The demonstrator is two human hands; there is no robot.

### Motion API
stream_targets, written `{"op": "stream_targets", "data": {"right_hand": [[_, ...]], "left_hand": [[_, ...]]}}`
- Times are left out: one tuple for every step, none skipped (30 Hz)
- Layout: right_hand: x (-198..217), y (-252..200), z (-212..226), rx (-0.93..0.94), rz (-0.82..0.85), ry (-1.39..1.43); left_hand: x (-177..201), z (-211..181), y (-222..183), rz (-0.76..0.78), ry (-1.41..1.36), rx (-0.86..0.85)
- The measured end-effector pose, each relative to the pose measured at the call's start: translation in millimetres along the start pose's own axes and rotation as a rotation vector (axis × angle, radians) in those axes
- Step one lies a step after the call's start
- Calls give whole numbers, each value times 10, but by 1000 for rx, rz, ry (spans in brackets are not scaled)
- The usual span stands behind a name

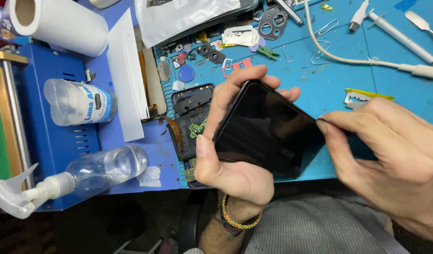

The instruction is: Cleaning a smartphone frame and preparing soldering tools for electronics repair

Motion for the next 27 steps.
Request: {"op": "stream_targets", "data": {"right_hand": [[7, -26, -31, -30, 31, -20], [14, -53, -63, -60, 61, -40], [22, -68, -80, -64, 61, -41], [24, -84, -96, -71, 73, -37], [23, -96, -110, -75, 87, -31], [22, -102, -118, -77, 87, -30], [23, -107, -122, -69, 81, -38], [24, -111, -126, -61, 76, -46], [25, -111, -119, -61, 76, -46], [27, -111, -110, -59, 70, -55], [24, -112, -99, -56, 66, -62], [18, -94, -86, -56, 68, -61], [18, -79, -61, -22, 56, -78], [19, -63, -37, 11, 44, -96], [-6, -59, -26, 10, 43, -96], [-22, -55, -8, 21, 15, -93], [-39, -47, 11, 34, -12, -90], [-24, -17, 33, 36, -12, -90], [-15, 12, 51, 30, 3, -82], [-7, 42, 70, 24, 18, -74], [-13, 73, 94, 27, 19, -74], [-10, 105, 114, 16, 10, -38], [-7, 137, 134, 5, -1, -2], [-25, 162, 144, 8, -1, -2], [-35, 187, 155, 14, -16, 18], [-42, 210, 167, 20, -32, 37], [-55, 258, 204, 23, -33, 38]], "left_hand": [[-3, -8, 3, 1, 15, 12], [-6, -16, 6, 3, 30, 24], [-7, -7, 4, 4, 30, 28], [-5, -3, 3, 0, 21, 21], [-1, -5, 2, -5, 13, 11], [3, 1, -1, -5, 14, 12], [8, 5, -3, -9, 5, 9], [12, 9, -3, -13, -4, 5], [21, 20, -5, -12, -4, 6], [31, 25, -4, -11, -23, -6], [46, 27, -6, -12, -40, -19], [36, 18, -3, -14, -39, -20], [24, 18, 1, -18, -33, -4], [11, 18, 5, -21, -27, 12], [13, 32, 4, -20, -26, 13], [16, 40, 4, -23, -38, 3], [21, 46, 6, -28, -52, -9], [20, 39, 6, -28, -52, -10], [17, 38, 2, -19, -46, 3], [15, 35, -2, -11, -39, 17], [12, 29, 0, -13, -40, 15], [4, 28, -1, -1, -32, 31], [-6, 26, -1, 12, -24, 47], [-9, 18, 3, 11, -25, 44], [-14, 11, 8, 20, 9, 39], [-20, 2, 11, 28, 44, 34], [4, 31, 8, 29, 44, 31]]}}
Point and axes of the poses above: each hand's wrist, its own y-axis towards the middle knuckle, its own x-axis out of the back of the hand, z = x × y, the point moved 4 cm from there along y, towards the middle knuckle, and after that the axes turned 12 degrees about -x, right-handed, at the moved point
